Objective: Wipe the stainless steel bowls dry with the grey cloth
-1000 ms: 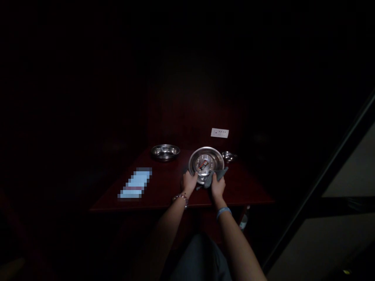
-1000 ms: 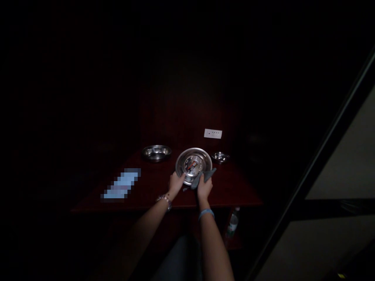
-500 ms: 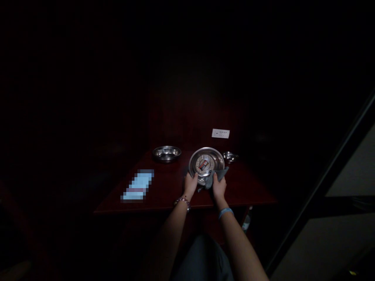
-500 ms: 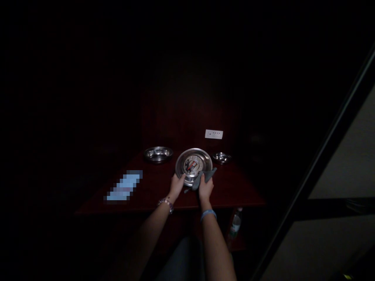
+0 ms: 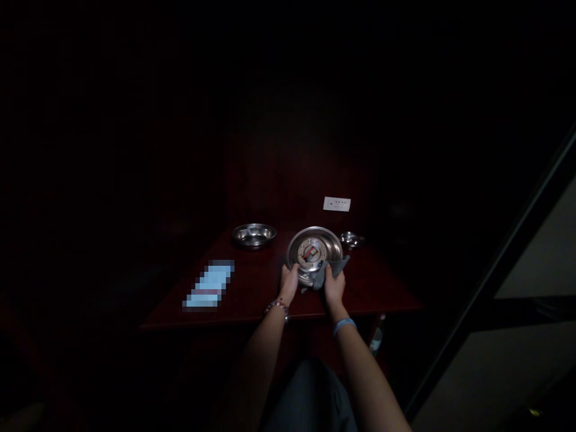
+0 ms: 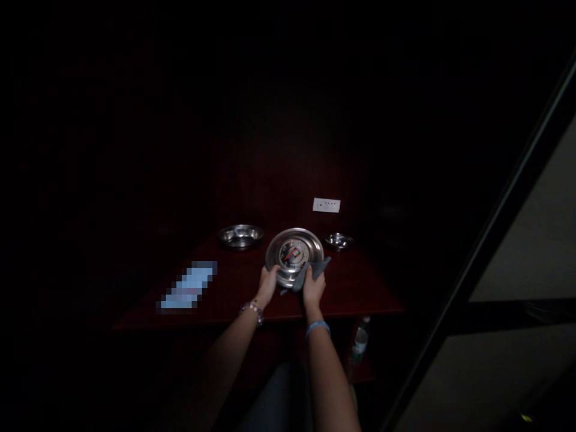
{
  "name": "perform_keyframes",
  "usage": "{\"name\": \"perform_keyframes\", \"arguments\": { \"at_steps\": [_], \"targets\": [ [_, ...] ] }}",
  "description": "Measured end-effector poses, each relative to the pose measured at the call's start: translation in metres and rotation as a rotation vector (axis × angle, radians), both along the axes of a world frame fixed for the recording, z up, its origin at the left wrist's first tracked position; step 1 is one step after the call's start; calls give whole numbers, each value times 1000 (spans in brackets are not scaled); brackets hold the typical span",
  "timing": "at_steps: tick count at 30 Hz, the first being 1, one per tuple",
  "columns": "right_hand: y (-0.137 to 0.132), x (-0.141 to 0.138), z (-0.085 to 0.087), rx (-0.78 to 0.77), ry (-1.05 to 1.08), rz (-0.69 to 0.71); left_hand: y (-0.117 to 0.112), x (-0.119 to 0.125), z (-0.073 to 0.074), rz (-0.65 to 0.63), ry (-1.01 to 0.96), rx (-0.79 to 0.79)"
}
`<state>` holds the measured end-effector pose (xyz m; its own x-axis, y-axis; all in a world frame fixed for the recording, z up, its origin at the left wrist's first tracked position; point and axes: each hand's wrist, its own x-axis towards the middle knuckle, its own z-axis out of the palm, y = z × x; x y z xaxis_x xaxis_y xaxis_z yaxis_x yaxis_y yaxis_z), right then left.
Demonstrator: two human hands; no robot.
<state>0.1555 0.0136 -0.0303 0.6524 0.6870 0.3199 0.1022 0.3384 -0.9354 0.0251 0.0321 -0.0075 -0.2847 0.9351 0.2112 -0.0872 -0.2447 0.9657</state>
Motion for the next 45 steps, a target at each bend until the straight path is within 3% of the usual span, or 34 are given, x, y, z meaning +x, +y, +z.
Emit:
{"name": "perform_keyframes", "arguments": {
  "at_steps": [6, 19, 31, 38, 45],
  "targets": [
    [2, 1, -2, 19, 1, 30, 1, -2, 1, -8, -97, -48],
    [3, 2, 1, 39, 49, 30, -10, 1, 5, -123, -39, 107],
    [6, 3, -1, 46, 38, 43, -11, 2, 6, -91, -7, 140],
    [12, 7, -2, 0, 53, 47, 0, 0, -2, -33, 70, 90],
    [21, 6, 4, -27, 8, -10, -1, -2, -2, -28, 108, 116]
  ]
}}
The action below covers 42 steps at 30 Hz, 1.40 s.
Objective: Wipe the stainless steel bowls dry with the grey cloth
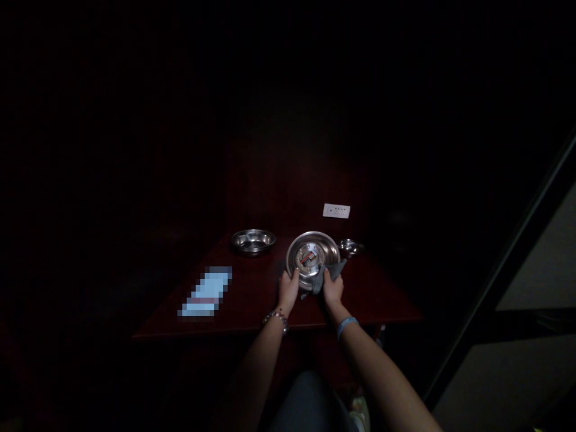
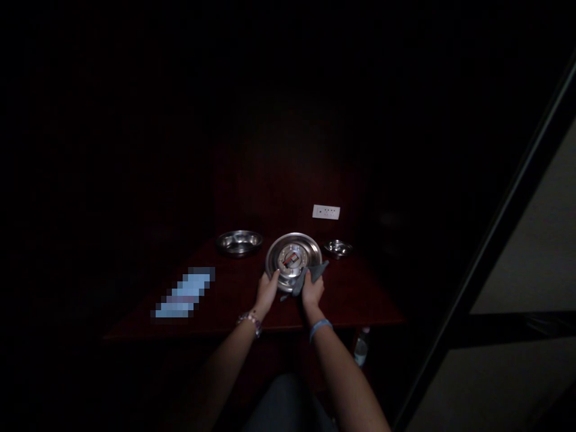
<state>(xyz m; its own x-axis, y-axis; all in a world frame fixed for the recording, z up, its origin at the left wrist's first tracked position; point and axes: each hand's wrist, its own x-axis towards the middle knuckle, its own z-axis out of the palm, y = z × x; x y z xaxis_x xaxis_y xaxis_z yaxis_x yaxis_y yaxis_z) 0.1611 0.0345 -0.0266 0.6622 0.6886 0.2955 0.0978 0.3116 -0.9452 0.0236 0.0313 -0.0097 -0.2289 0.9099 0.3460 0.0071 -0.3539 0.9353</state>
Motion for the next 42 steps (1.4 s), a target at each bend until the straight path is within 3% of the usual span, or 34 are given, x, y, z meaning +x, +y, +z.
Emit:
{"name": "perform_keyframes", "arguments": {
  "at_steps": [4, 12, 42],
  "targets": [
    [3, 2, 7, 44, -63, 10, -2, 2, 2, 4, -25, -2],
    [-4, 3, -5, 45, -25, 51, -3, 3, 1, 8, -16, 39],
    [-8, 2, -2, 44, -26, 6, 2, 3, -4, -107, -73, 27]
  ]
}}
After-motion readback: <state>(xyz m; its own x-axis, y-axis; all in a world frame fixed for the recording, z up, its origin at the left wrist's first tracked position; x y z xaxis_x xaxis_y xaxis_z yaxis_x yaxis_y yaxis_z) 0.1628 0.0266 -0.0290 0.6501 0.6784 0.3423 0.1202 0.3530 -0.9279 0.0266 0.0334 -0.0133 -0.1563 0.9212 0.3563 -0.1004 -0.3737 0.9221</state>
